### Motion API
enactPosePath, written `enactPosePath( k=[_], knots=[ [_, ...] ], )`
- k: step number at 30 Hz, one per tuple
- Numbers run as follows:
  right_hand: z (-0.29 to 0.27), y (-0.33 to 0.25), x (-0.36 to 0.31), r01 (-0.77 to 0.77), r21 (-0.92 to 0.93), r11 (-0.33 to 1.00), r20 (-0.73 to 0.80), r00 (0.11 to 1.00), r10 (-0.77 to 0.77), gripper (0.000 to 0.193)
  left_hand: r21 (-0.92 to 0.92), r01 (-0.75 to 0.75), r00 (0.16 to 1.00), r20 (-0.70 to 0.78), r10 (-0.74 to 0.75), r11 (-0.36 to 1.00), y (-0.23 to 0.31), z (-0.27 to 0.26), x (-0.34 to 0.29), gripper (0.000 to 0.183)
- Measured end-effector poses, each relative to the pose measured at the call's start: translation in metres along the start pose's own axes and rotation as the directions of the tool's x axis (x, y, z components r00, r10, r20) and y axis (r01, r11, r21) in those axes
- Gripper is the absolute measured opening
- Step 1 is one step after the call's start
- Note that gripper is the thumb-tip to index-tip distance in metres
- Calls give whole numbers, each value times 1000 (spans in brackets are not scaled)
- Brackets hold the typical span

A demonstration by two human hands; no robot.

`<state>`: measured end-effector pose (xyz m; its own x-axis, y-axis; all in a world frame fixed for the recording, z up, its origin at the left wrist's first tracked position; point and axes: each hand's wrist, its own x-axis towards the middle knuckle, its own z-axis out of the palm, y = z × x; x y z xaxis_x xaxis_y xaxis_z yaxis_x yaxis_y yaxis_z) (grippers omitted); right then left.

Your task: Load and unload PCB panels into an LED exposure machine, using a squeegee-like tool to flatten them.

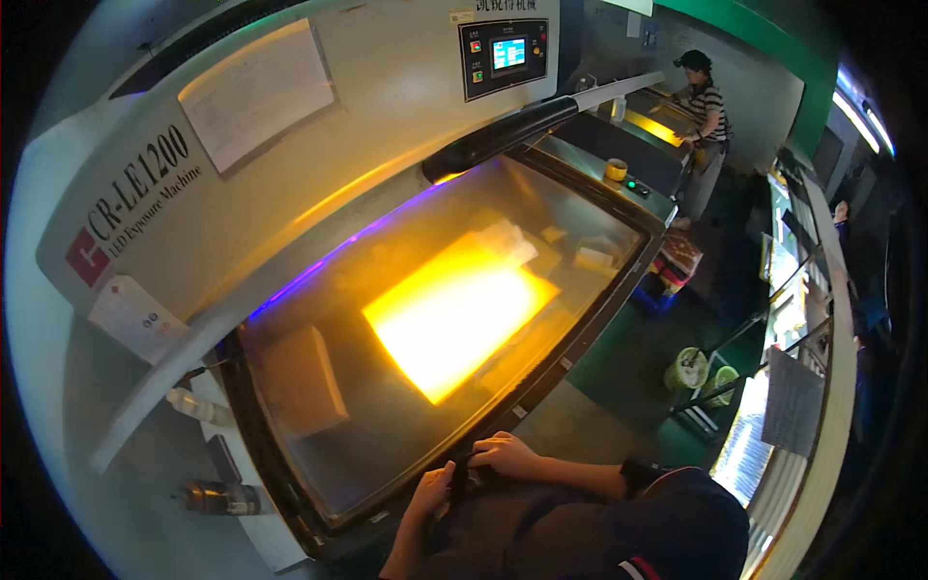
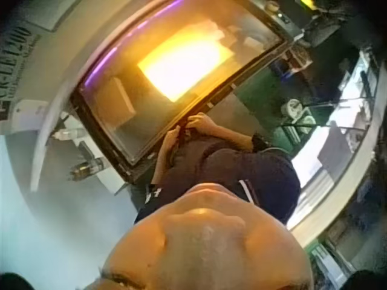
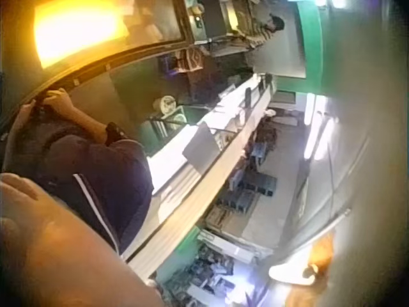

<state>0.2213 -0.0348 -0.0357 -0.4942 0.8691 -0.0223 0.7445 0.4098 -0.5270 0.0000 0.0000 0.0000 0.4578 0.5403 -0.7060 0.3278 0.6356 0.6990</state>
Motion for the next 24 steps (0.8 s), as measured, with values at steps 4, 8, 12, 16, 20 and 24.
enactPosePath(
  k=[4, 8, 12, 16, 20, 24],
  knots=[
    [-1, -5, 3, 97, 107, 990, -99, 991, -86, 31, -261, -198, 976, 42, 215, 945, -25, 2, 24, 38],
    [-6, -37, 18, 103, 375, 921, -22, 995, -102, 33, -436, -165, 982, -157, 106, 885, -52, -25, 30, 29],
    [-3, -59, 12, 38, 630, 776, -68, 998, 6, 32, -556, -162, 985, -44, 166, 815, -51, -47, 13, 31],
    [0, -78, -11, -75, 828, 556, -82, 964, 252, 28, -674, -122, 980, 35, 196, 728, -78, -68, 9, 38],
    [40, -82, -72, -270, 844, 463, 28, 885, 465, 32, -729, -7, 962, 182, 203, 685, -89, -85, -7, 39],
    [68, -113, -118, -519, 796, 311, 207, 716, 667, 40, -563, -46, 935, 266, 234, 825, -98, -102, -14, 35]
  ],
)
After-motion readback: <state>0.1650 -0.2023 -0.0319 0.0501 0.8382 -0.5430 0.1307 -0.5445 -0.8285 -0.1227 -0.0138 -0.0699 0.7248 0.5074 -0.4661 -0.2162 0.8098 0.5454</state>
